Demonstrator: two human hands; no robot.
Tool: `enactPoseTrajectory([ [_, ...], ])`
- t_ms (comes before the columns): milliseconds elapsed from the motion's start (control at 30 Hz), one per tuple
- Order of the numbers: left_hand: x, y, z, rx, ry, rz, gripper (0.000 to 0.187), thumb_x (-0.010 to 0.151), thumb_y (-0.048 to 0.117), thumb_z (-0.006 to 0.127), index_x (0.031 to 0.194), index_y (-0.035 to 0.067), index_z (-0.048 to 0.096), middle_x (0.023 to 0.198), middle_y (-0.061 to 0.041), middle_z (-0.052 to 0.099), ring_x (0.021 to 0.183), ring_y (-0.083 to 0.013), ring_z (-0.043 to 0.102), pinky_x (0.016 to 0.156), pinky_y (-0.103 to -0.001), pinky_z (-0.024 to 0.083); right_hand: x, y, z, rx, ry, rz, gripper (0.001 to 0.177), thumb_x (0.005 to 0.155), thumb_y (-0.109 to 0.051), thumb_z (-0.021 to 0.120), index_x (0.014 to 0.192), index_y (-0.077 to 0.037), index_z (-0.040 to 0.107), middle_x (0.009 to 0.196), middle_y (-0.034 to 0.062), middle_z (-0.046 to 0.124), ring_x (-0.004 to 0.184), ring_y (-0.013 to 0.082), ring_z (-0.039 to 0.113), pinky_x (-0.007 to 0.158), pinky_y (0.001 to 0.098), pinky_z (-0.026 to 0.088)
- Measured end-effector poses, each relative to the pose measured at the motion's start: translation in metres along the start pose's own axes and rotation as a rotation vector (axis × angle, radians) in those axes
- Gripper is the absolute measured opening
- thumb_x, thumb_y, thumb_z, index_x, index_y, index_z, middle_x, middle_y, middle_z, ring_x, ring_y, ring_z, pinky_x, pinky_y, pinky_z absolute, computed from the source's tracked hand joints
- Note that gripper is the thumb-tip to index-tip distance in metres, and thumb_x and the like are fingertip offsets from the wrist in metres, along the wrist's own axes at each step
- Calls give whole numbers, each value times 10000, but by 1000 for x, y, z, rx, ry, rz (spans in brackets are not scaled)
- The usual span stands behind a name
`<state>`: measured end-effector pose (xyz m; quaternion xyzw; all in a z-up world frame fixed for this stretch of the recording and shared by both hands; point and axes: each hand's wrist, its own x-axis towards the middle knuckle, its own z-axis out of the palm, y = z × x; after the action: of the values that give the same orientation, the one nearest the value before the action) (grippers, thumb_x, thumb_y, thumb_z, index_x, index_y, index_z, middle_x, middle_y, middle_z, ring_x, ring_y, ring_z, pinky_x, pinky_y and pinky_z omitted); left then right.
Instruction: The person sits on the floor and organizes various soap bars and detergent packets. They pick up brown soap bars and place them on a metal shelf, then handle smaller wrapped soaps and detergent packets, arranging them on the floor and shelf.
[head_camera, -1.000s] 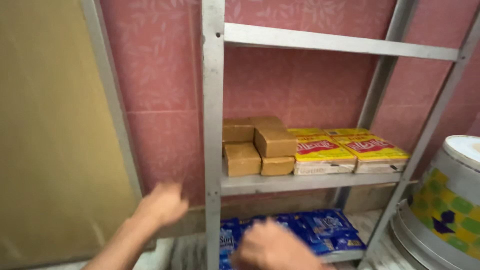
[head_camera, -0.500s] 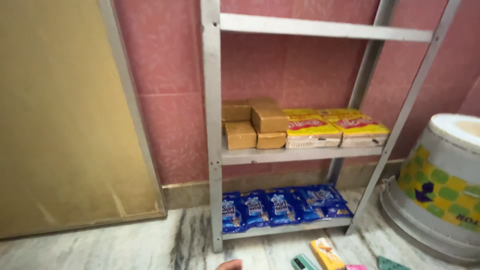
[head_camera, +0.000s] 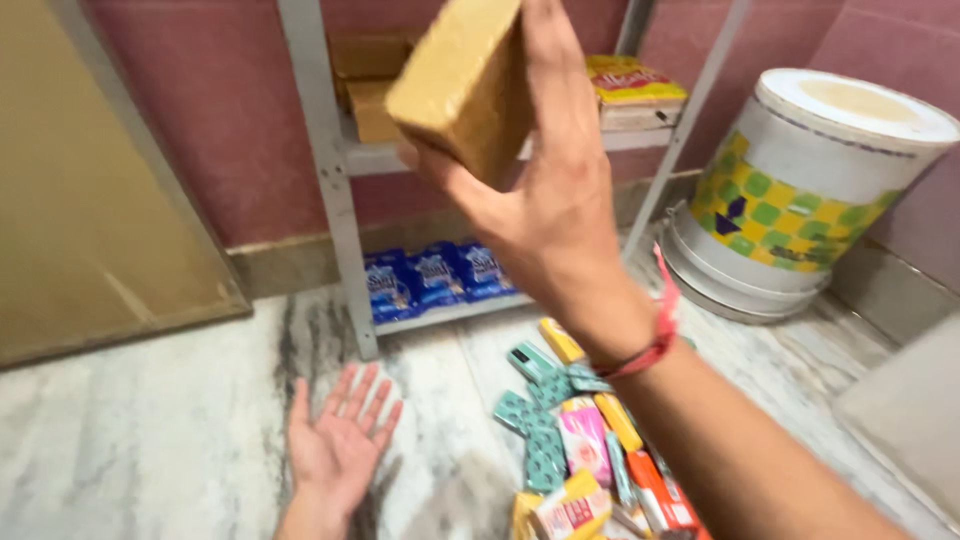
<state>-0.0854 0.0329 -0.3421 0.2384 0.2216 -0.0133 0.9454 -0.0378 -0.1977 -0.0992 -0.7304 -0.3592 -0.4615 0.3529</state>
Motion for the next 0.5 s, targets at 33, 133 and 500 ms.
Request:
enactPoseTrajectory([
  [33, -9, 2, 5, -22, 7, 8, 741, 910, 674, 443, 1370, 100, 524, 1413, -96, 601, 1275, -282, 553, 1097, -546, 422, -1, -12, 4, -50, 38, -42, 942, 940, -270, 844, 1611, -35, 227, 1639, 207, 366, 1549, 346, 408, 1270, 382, 355],
  [133, -29, 8, 14, -44, -381, -27, 897, 903, 797, 467, 1414, 63, 541, 1396, -160, 609, 1259, -353, 573, 1065, -541, 431, -40, -62, 38, 20, -147, 21, 1005, 762, -275, 847, 1595, -40, 335, 1636, 230, 379, 1562, 450, 347, 1321, 535, 294],
  [500, -43, -36, 36, 1019, -394, 221, 671, 921, 575, 479, 1417, 141, 605, 1403, -158, 615, 1271, -349, 574, 1085, -503, 434, -230, -64, 59, 1354, 215, 2047, 779, 790, -774, 530, 1312, -202, 613, 1279, 113, 637, 1096, 333, 606, 931, 577, 487],
])
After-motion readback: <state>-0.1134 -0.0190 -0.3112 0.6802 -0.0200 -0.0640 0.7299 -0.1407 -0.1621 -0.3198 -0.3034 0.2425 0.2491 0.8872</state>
